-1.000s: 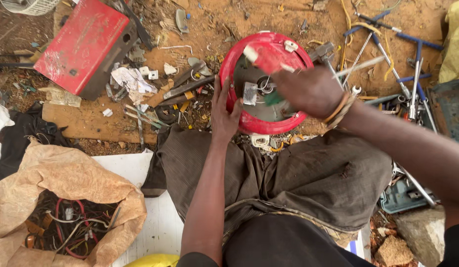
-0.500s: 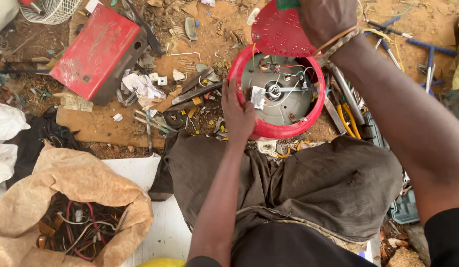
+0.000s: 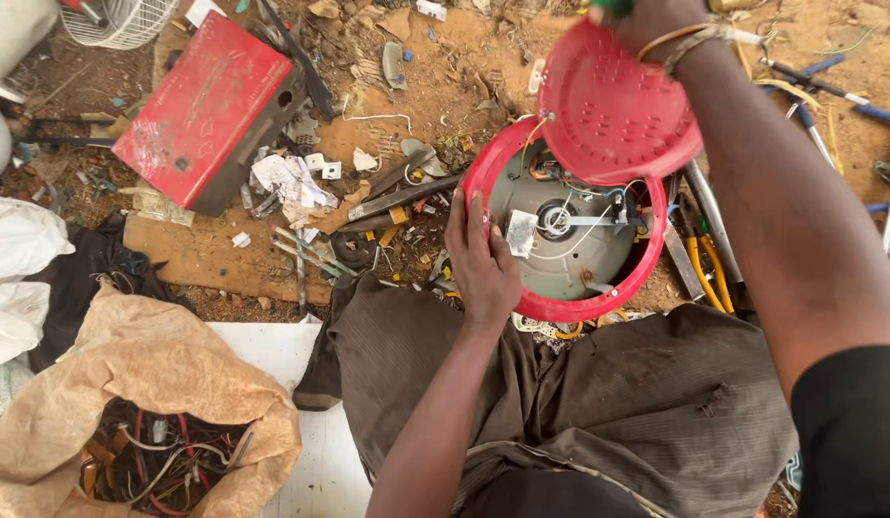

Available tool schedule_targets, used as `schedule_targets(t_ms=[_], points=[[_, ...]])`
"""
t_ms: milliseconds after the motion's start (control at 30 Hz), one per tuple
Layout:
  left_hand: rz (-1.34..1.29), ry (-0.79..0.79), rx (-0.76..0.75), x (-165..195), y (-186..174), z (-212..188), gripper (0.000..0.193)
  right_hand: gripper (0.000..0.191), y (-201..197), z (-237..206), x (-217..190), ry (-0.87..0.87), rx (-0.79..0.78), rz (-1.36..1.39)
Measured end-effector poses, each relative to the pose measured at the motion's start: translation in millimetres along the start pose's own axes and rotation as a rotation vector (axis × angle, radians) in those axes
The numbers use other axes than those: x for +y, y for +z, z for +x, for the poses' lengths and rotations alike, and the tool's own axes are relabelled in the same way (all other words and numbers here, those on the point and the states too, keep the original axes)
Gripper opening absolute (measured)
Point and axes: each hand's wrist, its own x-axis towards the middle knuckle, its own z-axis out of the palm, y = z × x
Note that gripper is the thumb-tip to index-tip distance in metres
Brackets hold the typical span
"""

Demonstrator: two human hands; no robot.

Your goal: The person uses a screwdriver to pry and adjust parts of a small cylindrical electrical component, then places it in a yellow bag. They then open a red circular plastic cover and use the screwdriver to manipulate internal wiring and components.

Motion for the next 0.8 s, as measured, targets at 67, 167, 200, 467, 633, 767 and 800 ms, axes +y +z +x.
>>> schedule_targets(t_ms=[67, 167, 200, 467, 633, 767, 800], points=[[-0.001, -0.025, -0.011, 1, 3, 7, 0.051, 0.041, 17, -5, 1, 0.119, -0.17, 0.065], [-0.025, -0.027, -0.023, 4, 6, 13, 0.051, 0.045, 43, -19, 9, 0.251, -0.237, 0.295], [-0.031, -0.029, -0.023, 5, 6, 14, 0.051, 0.043, 48, -22, 14, 0.267, -0.24, 0.348], [-0.151, -0.054, -0.019, 5, 15, 9, 0.048, 0.011, -10, -85, 33, 0.011, 0.27, 0.009], [-0.017, -0.019, -0.014, 6, 20, 0, 0.051, 0.051, -47, -188, -45, -0.109, 0.072, 0.266], [-0.011, -0.021, -0.008, 8, 19, -8, 0.052, 0.025, -79, -201, -48, -0.205, 0.096, -0.048], [-0.019, -0.02, -0.002, 8, 19, -10, 0.052, 0.029, -88, -202, -41, -0.074, 0.053, -0.201]])
